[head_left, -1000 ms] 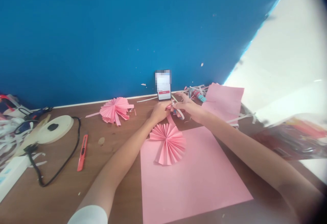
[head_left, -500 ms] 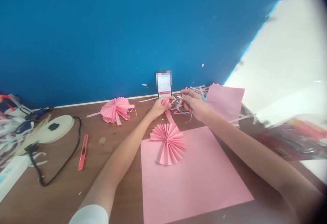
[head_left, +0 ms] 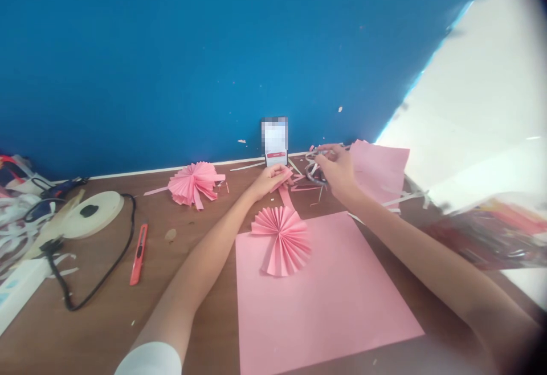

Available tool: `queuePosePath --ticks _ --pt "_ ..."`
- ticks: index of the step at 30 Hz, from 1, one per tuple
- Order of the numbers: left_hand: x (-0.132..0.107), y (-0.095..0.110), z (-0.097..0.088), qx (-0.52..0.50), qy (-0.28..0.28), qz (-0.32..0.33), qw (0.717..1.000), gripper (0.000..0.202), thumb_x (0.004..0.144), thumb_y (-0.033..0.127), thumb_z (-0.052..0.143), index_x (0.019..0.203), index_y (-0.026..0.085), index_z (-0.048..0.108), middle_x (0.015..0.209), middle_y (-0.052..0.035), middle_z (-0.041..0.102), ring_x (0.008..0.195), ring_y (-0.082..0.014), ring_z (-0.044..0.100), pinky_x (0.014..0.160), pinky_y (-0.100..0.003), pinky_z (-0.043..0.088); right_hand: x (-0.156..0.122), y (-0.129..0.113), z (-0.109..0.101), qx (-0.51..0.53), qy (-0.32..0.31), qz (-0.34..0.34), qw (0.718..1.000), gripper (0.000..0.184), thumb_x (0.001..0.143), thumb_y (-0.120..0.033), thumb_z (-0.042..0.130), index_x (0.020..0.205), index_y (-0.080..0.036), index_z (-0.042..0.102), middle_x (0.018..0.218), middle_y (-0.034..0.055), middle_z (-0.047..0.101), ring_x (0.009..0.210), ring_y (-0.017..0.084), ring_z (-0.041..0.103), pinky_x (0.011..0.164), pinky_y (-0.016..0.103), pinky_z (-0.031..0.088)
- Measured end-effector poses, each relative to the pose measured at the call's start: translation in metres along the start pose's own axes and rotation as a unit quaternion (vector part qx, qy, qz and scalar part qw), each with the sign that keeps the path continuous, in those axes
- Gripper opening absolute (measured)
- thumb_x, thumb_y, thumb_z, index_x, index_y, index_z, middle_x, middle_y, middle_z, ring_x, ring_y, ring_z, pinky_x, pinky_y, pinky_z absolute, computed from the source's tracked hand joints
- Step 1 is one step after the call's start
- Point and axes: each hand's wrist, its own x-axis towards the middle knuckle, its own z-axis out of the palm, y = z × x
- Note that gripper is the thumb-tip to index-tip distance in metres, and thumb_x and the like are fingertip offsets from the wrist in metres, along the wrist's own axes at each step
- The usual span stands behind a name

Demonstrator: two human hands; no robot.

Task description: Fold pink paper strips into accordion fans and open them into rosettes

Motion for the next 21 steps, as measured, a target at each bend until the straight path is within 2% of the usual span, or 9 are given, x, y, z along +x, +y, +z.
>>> queuePosePath --ticks 1,3,5,8,11,14,17,21 --pt "0.001 -0.002 0.0 -0.029 0.009 0.0 1.0 0.038 0.08 0.05 0.058 0.092 0.014 0.052 0.082 -0.0069 0.068 0.064 -0.0127 0.062 0.059 -0.024 0.045 -0.001 0.0 0.0 -0.09 0.049 -0.053 0.993 0.03 0.084 -0.034 0.046 0.11 -0.022 0.054 0.069 0.0036 0.062 0.064 0.02 0.056 0.056 0.028 0.038" --pt "0.004 -0.006 -0.002 -0.085 0.029 0.0 0.996 0.039 0.08 0.049 0.058 0.098 0.015 0.048 0.083 -0.0077 0.069 0.064 -0.0153 0.063 0.061 -0.027 0.048 -0.005 0.002 0.002 -0.268 0.087 -0.157 0.947 0.029 0.088 -0.029 0.04 0.11 -0.019 0.057 0.084 0.0086 0.067 0.082 0.024 0.06 0.07 0.032 0.039" --pt "0.006 -0.01 -0.003 -0.121 0.04 0.005 0.992 0.041 0.08 0.049 0.058 0.101 0.017 0.043 0.083 -0.0082 0.069 0.064 -0.0174 0.064 0.06 -0.03 0.049 -0.007 0.007 0.007 -0.395 0.052 -0.21 0.893 0.029 0.09 -0.022 0.035 0.105 -0.017 0.059 0.092 0.0118 0.067 0.09 0.026 0.059 0.078 0.034 0.036" --pt "0.006 -0.012 -0.005 -0.137 0.053 0.013 0.989 0.043 0.079 0.051 0.058 0.1 0.019 0.039 0.084 -0.0074 0.07 0.064 -0.0182 0.064 0.06 -0.032 0.05 -0.011 0.017 0.016 -0.496 -0.019 -0.201 0.845 0.031 0.09 -0.019 0.033 0.111 -0.014 0.056 0.095 0.0142 0.067 0.086 0.026 0.06 0.073 0.032 0.035" --pt "0.005 -0.011 -0.005 -0.118 0.054 0.013 0.992 0.041 0.077 0.051 0.06 0.096 0.019 0.042 0.085 -0.0067 0.069 0.067 -0.0179 0.064 0.062 -0.031 0.05 -0.013 0.024 0.022 -0.544 -0.061 -0.16 0.821 0.031 0.091 -0.021 0.033 0.117 -0.015 0.049 0.101 0.0153 0.065 0.083 0.024 0.062 0.064 0.029 0.034" --pt "0.004 -0.009 -0.005 -0.069 0.071 0.031 0.995 0.035 0.076 0.047 0.062 0.088 0.017 0.047 0.08 -0.0044 0.066 0.07 -0.0161 0.062 0.066 -0.029 0.048 -0.014 0.028 0.025 -0.573 -0.087 -0.137 0.803 0.026 0.092 -0.021 0.034 0.113 -0.016 0.049 0.099 0.0146 0.066 0.08 0.024 0.063 0.063 0.028 0.035" --pt "0.005 -0.01 -0.006 -0.02 0.101 0.051 0.993 0.029 0.076 0.042 0.064 0.078 0.017 0.05 0.073 -0.0001 0.06 0.067 -0.0123 0.056 0.065 -0.024 0.044 -0.013 0.032 0.026 -0.577 -0.087 -0.131 0.802 0.023 0.092 -0.022 0.035 0.109 -0.017 0.05 0.094 0.0128 0.067 0.079 0.024 0.064 0.063 0.028 0.035" --pt "0.006 -0.014 -0.007 0.005 0.121 0.06 0.991 0.026 0.076 0.039 0.065 0.08 0.017 0.052 0.075 0.0006 0.057 0.067 -0.0106 0.053 0.063 -0.022 0.041 -0.013 0.037 0.026 -0.575 -0.077 -0.143 0.802 0.023 0.092 -0.021 0.034 0.107 -0.017 0.052 0.088 0.0118 0.068 0.076 0.024 0.063 0.062 0.028 0.032"
